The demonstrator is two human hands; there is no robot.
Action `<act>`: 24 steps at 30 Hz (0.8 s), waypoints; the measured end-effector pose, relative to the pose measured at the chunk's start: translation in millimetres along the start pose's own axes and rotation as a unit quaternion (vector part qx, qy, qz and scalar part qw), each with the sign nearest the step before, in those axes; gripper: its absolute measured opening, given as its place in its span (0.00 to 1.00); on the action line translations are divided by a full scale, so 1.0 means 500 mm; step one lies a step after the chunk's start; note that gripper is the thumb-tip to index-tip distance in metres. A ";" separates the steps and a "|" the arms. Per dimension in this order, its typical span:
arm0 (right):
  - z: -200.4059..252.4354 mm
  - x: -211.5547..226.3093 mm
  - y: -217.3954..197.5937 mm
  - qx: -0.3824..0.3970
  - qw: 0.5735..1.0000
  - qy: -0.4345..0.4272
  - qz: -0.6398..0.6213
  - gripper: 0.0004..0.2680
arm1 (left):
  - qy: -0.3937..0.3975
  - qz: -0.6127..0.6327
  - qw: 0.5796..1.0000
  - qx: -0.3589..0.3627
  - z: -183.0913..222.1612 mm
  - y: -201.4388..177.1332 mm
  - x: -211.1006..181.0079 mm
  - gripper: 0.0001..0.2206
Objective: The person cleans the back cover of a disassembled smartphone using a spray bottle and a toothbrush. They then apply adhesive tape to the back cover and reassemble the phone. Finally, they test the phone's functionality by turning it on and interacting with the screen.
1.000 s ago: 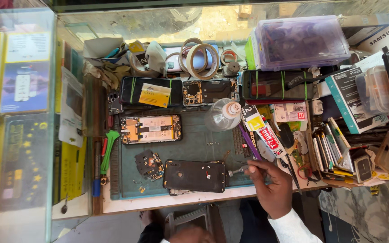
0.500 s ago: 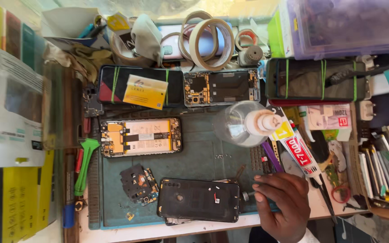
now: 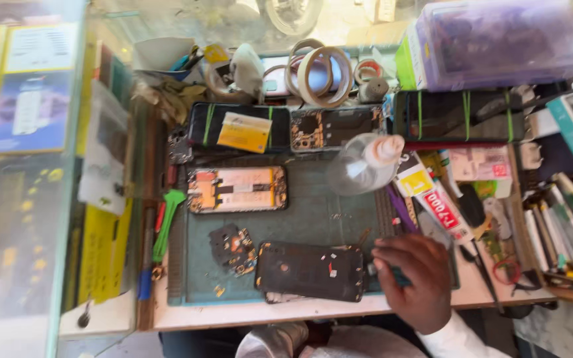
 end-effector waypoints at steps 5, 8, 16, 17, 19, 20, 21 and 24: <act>0.010 0.000 0.007 -0.025 0.999 -0.038 0.003 0.07 | 0.005 -0.053 0.998 -0.027 -0.067 -0.024 0.058 0.21; 0.030 -0.004 0.010 -0.015 0.997 -0.078 0.011 0.07 | 0.019 -0.077 0.996 -0.032 -0.125 0.014 0.071 0.22; -0.016 0.052 0.002 0.123 0.973 -0.168 0.096 0.08 | 0.091 0.103 0.974 -0.182 -0.036 0.021 0.061 0.26; -0.027 0.057 0.005 0.128 0.971 -0.172 0.105 0.09 | 0.090 0.116 0.969 -0.197 -0.006 0.013 0.063 0.26; -0.042 0.067 0.003 0.156 0.964 -0.175 0.125 0.08 | 0.109 0.163 0.951 -0.239 0.060 0.007 0.050 0.25; -0.054 0.069 0.000 0.179 0.959 -0.175 0.135 0.08 | 0.129 0.196 0.935 -0.266 0.091 0.007 0.039 0.24; -0.053 0.071 0.001 0.206 0.953 -0.171 0.142 0.07 | 0.147 0.232 0.917 -0.288 0.120 0.018 0.029 0.24; -0.062 0.074 0.004 0.204 0.948 -0.198 0.145 0.06 | 0.063 0.228 0.912 -0.334 0.180 0.022 0.012 0.22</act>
Point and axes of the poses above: each hand's wrist, its own z-axis away from the middle knuckle, its own y-axis out of the palm, x = y × z, the point moved 2 cm from there along -z, towards the middle knuckle, and after that the axes turned 9 degrees about x, right-handed, at the moved point
